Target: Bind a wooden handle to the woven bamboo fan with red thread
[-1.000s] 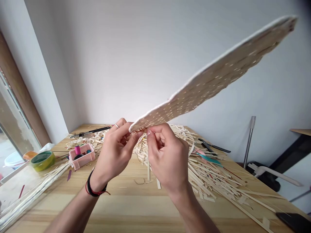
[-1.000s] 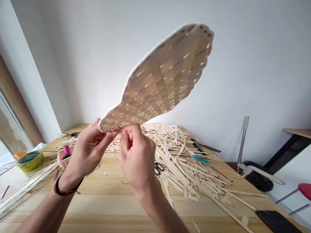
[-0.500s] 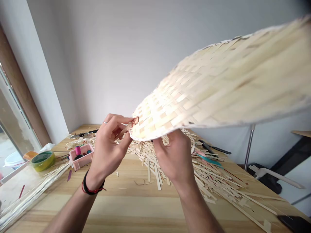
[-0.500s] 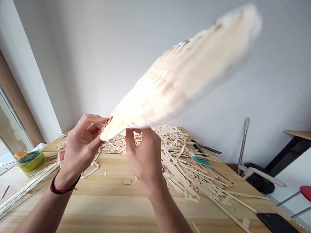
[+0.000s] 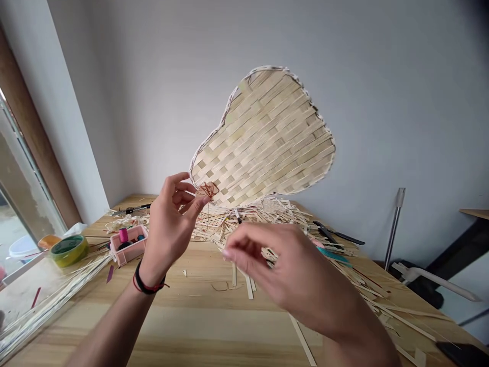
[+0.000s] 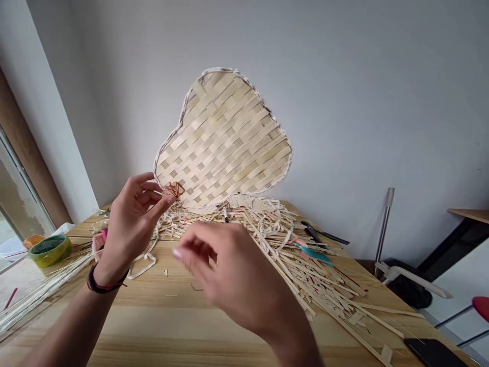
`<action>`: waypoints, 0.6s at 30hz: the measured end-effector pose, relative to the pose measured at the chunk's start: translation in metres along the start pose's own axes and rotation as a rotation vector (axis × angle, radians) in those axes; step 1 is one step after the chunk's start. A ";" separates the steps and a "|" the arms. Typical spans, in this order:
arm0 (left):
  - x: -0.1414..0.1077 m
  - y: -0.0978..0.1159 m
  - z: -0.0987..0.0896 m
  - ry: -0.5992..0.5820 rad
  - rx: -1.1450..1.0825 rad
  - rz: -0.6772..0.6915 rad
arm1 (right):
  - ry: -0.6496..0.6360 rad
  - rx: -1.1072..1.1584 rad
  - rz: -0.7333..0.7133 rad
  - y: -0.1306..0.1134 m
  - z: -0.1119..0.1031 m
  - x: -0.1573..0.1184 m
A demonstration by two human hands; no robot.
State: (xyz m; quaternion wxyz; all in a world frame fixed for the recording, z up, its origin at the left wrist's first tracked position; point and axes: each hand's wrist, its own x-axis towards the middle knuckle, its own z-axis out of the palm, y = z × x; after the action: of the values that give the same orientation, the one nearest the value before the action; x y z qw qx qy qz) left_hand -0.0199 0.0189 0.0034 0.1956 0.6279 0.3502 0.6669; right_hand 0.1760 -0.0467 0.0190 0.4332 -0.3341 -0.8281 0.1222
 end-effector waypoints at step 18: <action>-0.012 0.006 0.011 -0.103 0.177 0.238 | 0.600 -0.257 -0.053 0.022 0.044 0.026</action>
State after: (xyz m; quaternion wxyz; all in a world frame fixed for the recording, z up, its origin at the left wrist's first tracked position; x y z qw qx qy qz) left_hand -0.0062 0.0089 -0.0010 0.0771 0.7132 0.3201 0.6188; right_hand 0.1406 -0.0090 -0.0017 0.6154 -0.3853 -0.6805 -0.0986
